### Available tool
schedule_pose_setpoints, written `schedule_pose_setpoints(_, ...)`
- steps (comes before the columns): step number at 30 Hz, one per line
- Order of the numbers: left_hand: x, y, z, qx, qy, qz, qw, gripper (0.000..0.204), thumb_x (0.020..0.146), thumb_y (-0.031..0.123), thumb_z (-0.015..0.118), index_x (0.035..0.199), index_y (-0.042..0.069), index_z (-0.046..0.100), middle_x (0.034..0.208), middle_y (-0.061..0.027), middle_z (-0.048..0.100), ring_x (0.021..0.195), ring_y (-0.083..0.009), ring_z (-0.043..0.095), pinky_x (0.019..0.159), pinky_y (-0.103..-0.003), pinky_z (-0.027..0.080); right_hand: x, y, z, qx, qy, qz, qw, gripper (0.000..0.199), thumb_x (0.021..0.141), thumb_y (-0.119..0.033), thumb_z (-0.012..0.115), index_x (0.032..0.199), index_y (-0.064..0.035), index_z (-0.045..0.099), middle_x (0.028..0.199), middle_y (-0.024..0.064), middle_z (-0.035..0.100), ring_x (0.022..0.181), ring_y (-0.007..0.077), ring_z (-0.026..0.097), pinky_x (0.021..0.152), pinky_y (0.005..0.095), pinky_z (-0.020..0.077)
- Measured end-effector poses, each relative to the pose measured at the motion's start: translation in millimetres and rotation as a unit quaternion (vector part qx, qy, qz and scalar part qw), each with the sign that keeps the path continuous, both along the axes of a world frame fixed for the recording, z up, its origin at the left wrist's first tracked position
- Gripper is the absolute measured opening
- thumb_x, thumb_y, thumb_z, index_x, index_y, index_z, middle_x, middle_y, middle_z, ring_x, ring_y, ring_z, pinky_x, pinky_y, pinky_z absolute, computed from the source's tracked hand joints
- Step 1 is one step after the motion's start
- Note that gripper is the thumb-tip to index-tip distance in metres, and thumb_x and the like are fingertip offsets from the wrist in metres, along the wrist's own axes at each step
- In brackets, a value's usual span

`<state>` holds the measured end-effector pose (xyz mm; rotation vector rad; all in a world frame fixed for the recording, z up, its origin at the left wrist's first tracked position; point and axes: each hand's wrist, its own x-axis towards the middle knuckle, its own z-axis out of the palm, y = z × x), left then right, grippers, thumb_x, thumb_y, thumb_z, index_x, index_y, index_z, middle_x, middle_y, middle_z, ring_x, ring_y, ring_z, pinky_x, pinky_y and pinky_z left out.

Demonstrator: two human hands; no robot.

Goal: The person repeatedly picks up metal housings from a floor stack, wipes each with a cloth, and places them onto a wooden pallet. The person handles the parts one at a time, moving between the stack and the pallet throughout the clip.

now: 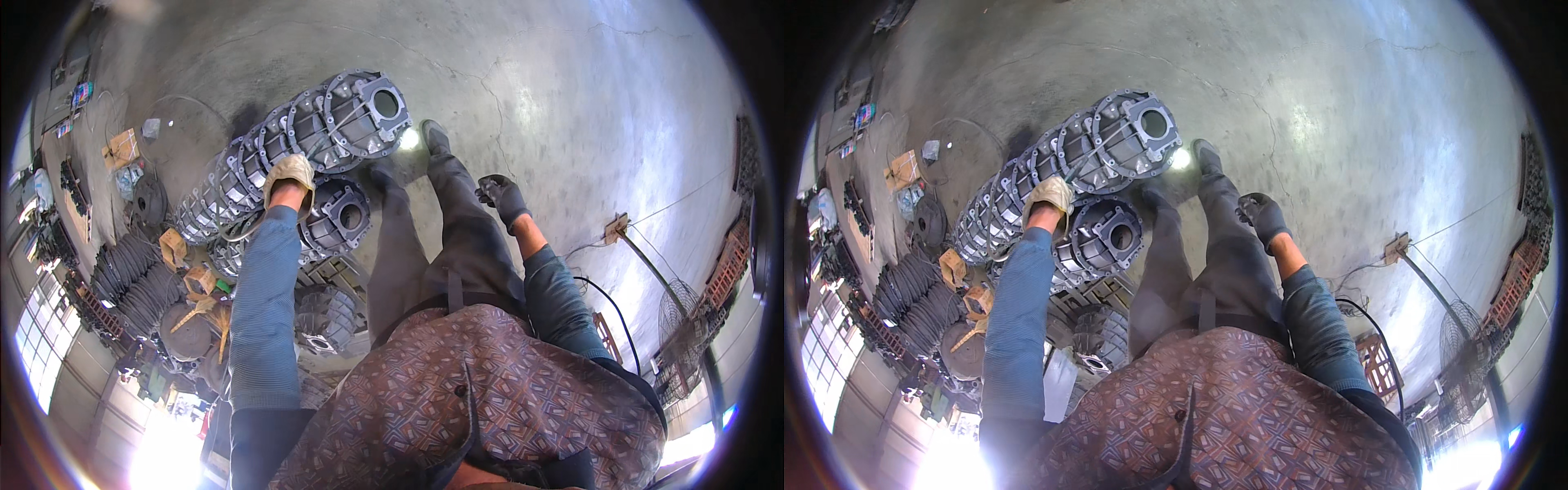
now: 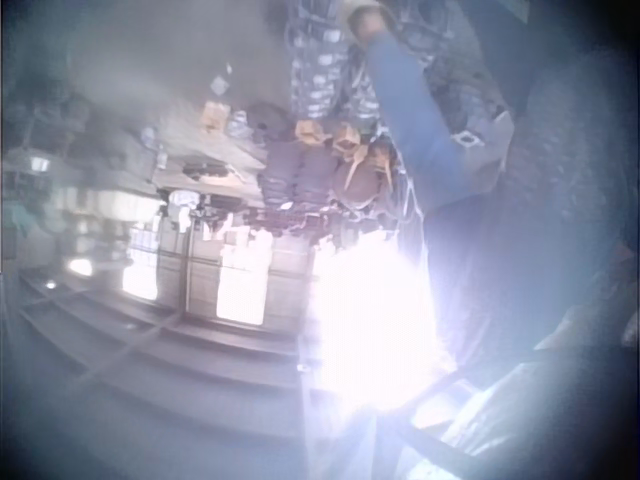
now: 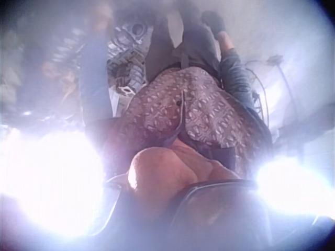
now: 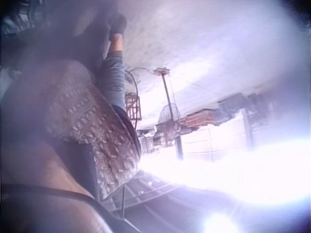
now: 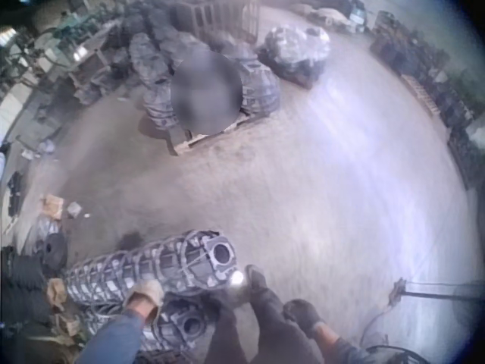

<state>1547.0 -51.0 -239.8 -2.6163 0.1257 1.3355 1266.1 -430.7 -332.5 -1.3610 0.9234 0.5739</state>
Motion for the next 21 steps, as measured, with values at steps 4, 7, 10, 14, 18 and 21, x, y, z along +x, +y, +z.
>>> schedule_pose_setpoints(4,23,-31,-24,0.012,-0.011,0.007,1.000,0.029,0.086,0.026,0.065,0.111,0.015,0.073,0.117,-0.0165,0.069,0.109,-0.0373,0.066,0.090,-0.046,0.055,10,-26,-7,0.003,0.011,-0.027,1.000,0.022,0.099,-0.018,0.058,0.110,-0.0007,0.065,0.092,0.0104,0.072,0.078,0.0164,0.068,0.070,0.0297,0.0537)
schedule_pose_setpoints(7,38,-52,-42,0.038,0.004,-0.001,0.999,0.034,0.094,0.030,0.051,0.115,0.013,0.072,0.123,-0.0162,0.066,0.115,-0.0375,0.064,0.094,-0.048,0.053,14,-40,-9,0.005,0.042,-0.041,0.998,0.025,0.098,-0.023,0.060,0.111,-0.0022,0.064,0.093,0.0093,0.073,0.079,0.0153,0.067,0.072,0.0298,0.0525)
schedule_pose_setpoints(10,48,-70,-62,0.047,0.019,-0.011,0.999,0.035,0.095,0.027,0.048,0.117,0.011,0.071,0.127,-0.0153,0.065,0.117,-0.0368,0.063,0.096,-0.048,0.052,16,-56,-5,-0.004,0.072,-0.037,0.997,0.028,0.096,-0.027,0.062,0.112,-0.0031,0.065,0.094,0.0082,0.073,0.080,0.0141,0.066,0.072,0.0289,0.0512)
schedule_pose_setpoints(14,60,-79,-91,0.049,0.009,-0.038,0.998,0.036,0.096,0.026,0.048,0.119,0.011,0.070,0.129,-0.0144,0.063,0.118,-0.0357,0.062,0.096,-0.048,0.053,11,-65,-8,-0.001,0.092,-0.052,0.994,0.032,0.094,-0.029,0.063,0.113,-0.0035,0.065,0.095,0.0076,0.073,0.079,0.0132,0.065,0.072,0.0278,0.0496)
schedule_pose_setpoints(18,71,-78,-136,0.078,0.029,-0.036,0.996,0.040,0.097,0.032,0.046,0.126,0.013,0.066,0.137,-0.0123,0.059,0.124,-0.0349,0.059,0.100,-0.050,0.050,-1,-67,-18,0.018,0.106,-0.071,0.992,0.034,0.094,-0.030,0.063,0.115,-0.0032,0.064,0.096,0.0079,0.073,0.078,0.0130,0.064,0.071,0.0280,0.0492)
schedule_pose_setpoints(21,72,-74,-156,0.088,0.028,-0.035,0.995,0.041,0.098,0.034,0.047,0.130,0.015,0.064,0.141,-0.0113,0.057,0.128,-0.0353,0.056,0.102,-0.050,0.048,-4,-67,-14,0.025,0.099,-0.098,0.990,0.033,0.092,-0.023,0.064,0.113,0.0024,0.064,0.091,0.0115,0.072,0.075,0.0152,0.065,0.068,0.0280,0.0508)
